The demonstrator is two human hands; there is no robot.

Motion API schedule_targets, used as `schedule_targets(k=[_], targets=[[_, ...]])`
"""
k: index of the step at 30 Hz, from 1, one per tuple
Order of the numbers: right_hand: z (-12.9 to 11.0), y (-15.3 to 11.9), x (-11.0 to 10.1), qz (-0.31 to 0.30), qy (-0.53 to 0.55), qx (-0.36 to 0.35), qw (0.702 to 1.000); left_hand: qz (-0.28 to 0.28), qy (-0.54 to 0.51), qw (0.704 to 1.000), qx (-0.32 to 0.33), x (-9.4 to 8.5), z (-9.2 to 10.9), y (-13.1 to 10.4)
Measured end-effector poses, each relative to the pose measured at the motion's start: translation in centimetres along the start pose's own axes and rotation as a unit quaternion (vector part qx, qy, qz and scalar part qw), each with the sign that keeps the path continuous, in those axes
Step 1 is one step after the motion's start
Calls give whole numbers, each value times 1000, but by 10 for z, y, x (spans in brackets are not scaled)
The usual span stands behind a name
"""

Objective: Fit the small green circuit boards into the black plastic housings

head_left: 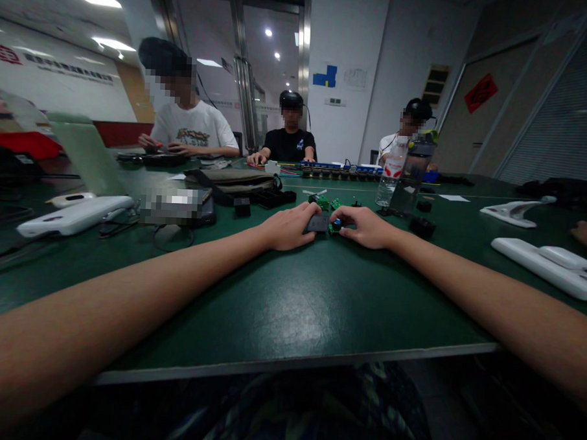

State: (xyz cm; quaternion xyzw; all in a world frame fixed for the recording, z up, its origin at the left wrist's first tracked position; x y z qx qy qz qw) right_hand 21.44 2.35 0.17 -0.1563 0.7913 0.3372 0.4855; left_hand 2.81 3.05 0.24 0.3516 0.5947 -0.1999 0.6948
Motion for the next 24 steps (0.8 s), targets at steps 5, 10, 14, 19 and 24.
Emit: schedule_targets(k=[5,10,14,19,24], targets=[[3,1,2,-13,17,4,1000,2,1,1000,-3,0,0,0],[4,1,2,-26,15,8,1000,1,1,1000,0,1,-1,1],[4,2,0,-20,21,8,1000,-3,0,1000,-4,0,0,0],[10,4,1,-14,12,27,999,-2,0,1000,-2,0,0,0],[13,5,1,-8,23,36,999,-2,-6,1000,-5,0,0,0]])
Point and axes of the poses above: each hand's wrist, its own y-axis towards the middle knuckle, its own x-axis out of the palm, z = x × y, the point moved 4 cm from there along y, towards the middle knuckle, and after that the axes turned 4 degrees about -y, right-handed, at the moved point
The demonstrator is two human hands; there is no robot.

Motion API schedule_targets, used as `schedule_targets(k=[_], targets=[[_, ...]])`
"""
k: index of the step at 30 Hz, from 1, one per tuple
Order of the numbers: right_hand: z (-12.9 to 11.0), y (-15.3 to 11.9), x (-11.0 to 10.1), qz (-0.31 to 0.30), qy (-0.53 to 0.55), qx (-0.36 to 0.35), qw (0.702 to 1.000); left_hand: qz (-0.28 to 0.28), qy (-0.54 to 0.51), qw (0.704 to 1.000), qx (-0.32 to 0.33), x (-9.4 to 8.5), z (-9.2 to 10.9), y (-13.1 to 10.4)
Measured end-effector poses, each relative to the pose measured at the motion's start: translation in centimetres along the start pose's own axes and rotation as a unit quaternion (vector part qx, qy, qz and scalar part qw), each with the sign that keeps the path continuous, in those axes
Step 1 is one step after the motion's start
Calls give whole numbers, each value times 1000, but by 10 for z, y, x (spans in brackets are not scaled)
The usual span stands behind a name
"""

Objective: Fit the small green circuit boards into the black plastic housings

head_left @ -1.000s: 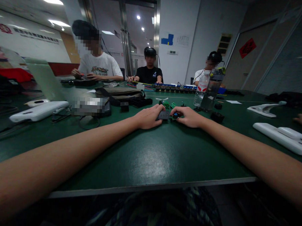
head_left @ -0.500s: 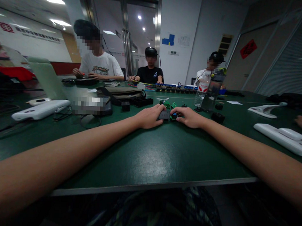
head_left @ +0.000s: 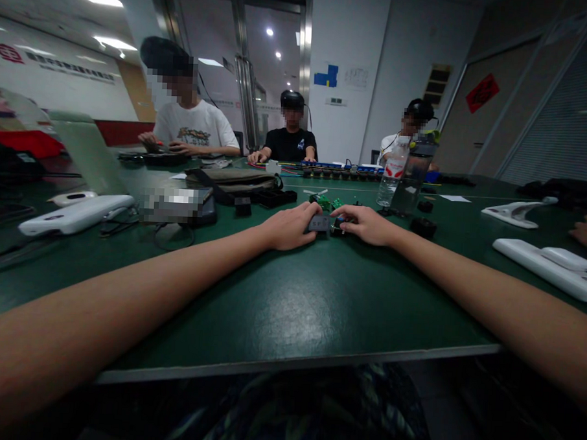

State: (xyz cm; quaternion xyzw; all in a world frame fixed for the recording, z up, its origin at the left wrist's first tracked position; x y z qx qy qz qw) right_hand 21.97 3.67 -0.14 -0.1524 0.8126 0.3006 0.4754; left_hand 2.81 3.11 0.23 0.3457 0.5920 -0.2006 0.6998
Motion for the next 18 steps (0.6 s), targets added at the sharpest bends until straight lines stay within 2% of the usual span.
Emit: schedule_targets(k=[8,18], targets=[[-4,-2,-2,31,-1,-15,999,5,-4,1000,6,0,0,0],[-11,-4,-3,16,-18,-44,999,4,7,1000,7,1,-1,1]])
Point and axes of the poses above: each hand's wrist, its own y-axis towards the middle knuckle, its own x-axis out of the palm, z = x × y, the point moved 4 cm from there along y, towards the middle knuckle, and after that the axes turned 4 degrees about -y, right-handed, at the moved point
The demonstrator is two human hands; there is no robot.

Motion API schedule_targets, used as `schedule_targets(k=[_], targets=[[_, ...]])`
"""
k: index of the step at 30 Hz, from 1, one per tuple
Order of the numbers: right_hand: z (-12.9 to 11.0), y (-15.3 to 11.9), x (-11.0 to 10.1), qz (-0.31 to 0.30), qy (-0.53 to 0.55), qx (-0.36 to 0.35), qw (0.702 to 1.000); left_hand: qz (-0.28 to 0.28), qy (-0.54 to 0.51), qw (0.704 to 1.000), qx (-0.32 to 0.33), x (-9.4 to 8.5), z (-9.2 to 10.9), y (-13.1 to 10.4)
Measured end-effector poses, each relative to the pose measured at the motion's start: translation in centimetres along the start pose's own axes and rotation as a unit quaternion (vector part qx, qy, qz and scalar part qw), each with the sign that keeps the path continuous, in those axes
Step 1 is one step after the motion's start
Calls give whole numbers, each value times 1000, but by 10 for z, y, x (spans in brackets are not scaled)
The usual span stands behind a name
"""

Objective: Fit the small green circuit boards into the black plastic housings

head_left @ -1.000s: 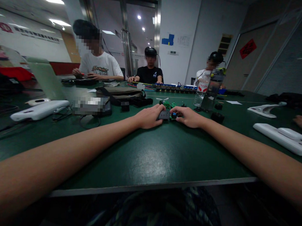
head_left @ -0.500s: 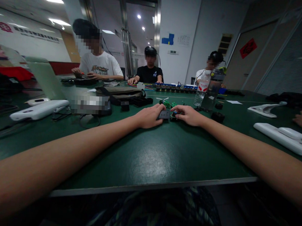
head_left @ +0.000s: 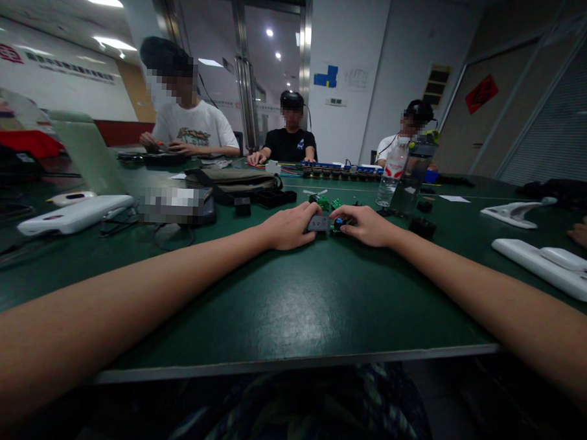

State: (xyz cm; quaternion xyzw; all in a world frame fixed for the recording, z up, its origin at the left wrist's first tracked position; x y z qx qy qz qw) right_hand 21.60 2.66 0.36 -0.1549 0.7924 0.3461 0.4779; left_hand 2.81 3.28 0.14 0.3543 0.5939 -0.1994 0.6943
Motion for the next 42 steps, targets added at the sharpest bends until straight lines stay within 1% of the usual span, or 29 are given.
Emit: schedule_targets(k=[9,19,30,42], targets=[[-4,-1,0,1,-19,-4,1000,2,-5,1000,-1,-1,1,-1],[-4,-1,-1,-4,-37,1,999,-3,-1,1000,-2,-1,0,-1],[-1,1,-1,0,-19,9,1000,0,-3,1000,-7,-1,2,-1],[-1,1,-1,-10,-46,19,999,-4,-6,1000,-6,-1,1,-1]])
Point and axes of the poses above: each hand's wrist, its own y-axis towards the middle knuckle, its own x-axis out of the palm, z = x × y, the point moved 4 cm from there along y, towards the middle knuckle, and after that the axes turned 4 degrees about -y, right-handed, at the moved point
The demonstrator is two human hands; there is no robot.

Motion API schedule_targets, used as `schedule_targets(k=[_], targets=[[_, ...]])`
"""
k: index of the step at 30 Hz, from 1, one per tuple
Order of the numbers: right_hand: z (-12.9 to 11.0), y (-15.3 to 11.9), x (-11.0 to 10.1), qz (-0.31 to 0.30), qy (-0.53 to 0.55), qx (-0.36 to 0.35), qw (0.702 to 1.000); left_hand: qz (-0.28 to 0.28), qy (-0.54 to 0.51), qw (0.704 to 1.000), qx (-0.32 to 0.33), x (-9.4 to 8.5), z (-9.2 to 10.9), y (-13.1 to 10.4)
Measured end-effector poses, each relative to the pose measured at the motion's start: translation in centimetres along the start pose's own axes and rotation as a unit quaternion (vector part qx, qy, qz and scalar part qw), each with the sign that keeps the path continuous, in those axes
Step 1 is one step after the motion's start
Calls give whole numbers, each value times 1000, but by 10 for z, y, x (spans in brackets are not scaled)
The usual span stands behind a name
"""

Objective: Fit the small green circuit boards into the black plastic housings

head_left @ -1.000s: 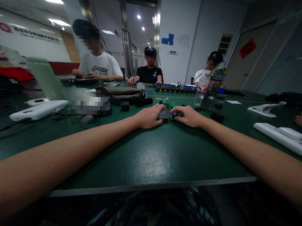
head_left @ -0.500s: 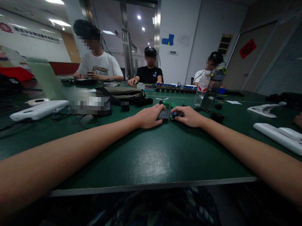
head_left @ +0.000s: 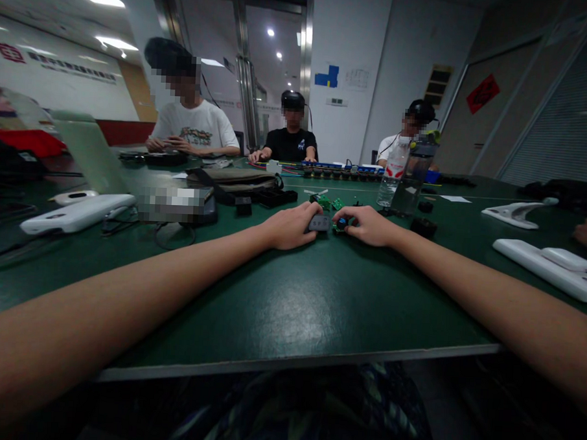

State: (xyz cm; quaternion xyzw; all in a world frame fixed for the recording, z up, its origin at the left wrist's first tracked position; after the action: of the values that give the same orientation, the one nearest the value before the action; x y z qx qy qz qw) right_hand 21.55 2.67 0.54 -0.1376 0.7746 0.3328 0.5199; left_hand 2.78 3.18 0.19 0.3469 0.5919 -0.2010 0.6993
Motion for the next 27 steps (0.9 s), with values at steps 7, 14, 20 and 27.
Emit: schedule_targets(k=[7,14,20,27], targets=[[-1,-1,0,0,-13,-5,1000,2,4,1000,2,0,0,0],[1,-1,2,20,-19,-4,1000,2,11,1000,0,1,0,0],[0,-1,3,20,-19,-8,1000,1,10,1000,-1,0,1,0],[-2,-2,3,12,-14,-1,1000,2,10,1000,0,0,1,0]])
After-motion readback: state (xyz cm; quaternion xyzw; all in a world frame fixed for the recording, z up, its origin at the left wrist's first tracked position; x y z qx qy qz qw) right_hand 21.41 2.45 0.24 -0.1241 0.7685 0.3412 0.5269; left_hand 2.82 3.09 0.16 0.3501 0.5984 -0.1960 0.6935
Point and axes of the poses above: each hand's wrist, its own y-axis towards the middle knuckle, its own x-axis out of the palm, z = x × y, the point moved 4 cm from there along y, towards the middle knuckle, and after that the axes turned 4 degrees about -y, right-handed, at the moved point
